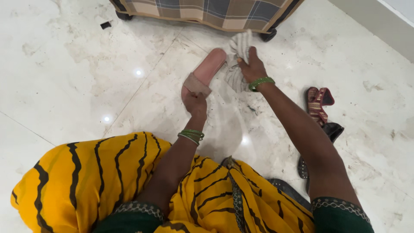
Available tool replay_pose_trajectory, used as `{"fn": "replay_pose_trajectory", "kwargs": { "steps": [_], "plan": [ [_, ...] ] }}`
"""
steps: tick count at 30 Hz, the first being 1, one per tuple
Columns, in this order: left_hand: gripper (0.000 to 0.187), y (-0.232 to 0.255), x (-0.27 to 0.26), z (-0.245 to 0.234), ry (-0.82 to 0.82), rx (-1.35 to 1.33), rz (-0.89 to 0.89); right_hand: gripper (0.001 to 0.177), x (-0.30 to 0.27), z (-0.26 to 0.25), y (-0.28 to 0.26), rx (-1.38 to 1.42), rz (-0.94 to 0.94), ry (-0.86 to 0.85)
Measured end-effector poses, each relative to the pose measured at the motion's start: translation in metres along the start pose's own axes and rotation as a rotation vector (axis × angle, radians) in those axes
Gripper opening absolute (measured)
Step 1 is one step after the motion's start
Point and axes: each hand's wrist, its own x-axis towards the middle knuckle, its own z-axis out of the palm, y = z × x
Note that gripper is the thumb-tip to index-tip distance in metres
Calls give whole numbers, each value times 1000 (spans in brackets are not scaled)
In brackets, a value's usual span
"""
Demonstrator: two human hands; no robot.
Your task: The person cleans a pair of pink sandals using a cloth. They wipe the soles and straps of the sandals, then place them on a shoe rack. The person then picks up another pair of sandals and continues cleaning them.
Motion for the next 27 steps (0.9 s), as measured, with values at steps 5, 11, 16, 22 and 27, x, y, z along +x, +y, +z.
{"fn": "replay_pose_trajectory", "kwargs": {
  "steps": [5, 11, 16, 22, 27],
  "plan": [
    [53, 21, -1, -5, 158, -10, -211, 64, 6, 4, -69, -196, -118, -139],
    [36, 19, 29, -22, -3, -234, -194, 68, 1, 25, -101, -295, -26, -227],
    [29, 15, 59, -19, -266, -854, -458, 65, -8, 51, -105, -127, 56, -111],
    [38, 41, 50, -43, -410, -968, -764, 53, -18, 64, -110, -54, 96, -81],
    [53, 73, 22, -64, -634, -1147, -886, 45, -14, 50, -101, 50, -64, -31]
  ]
}}
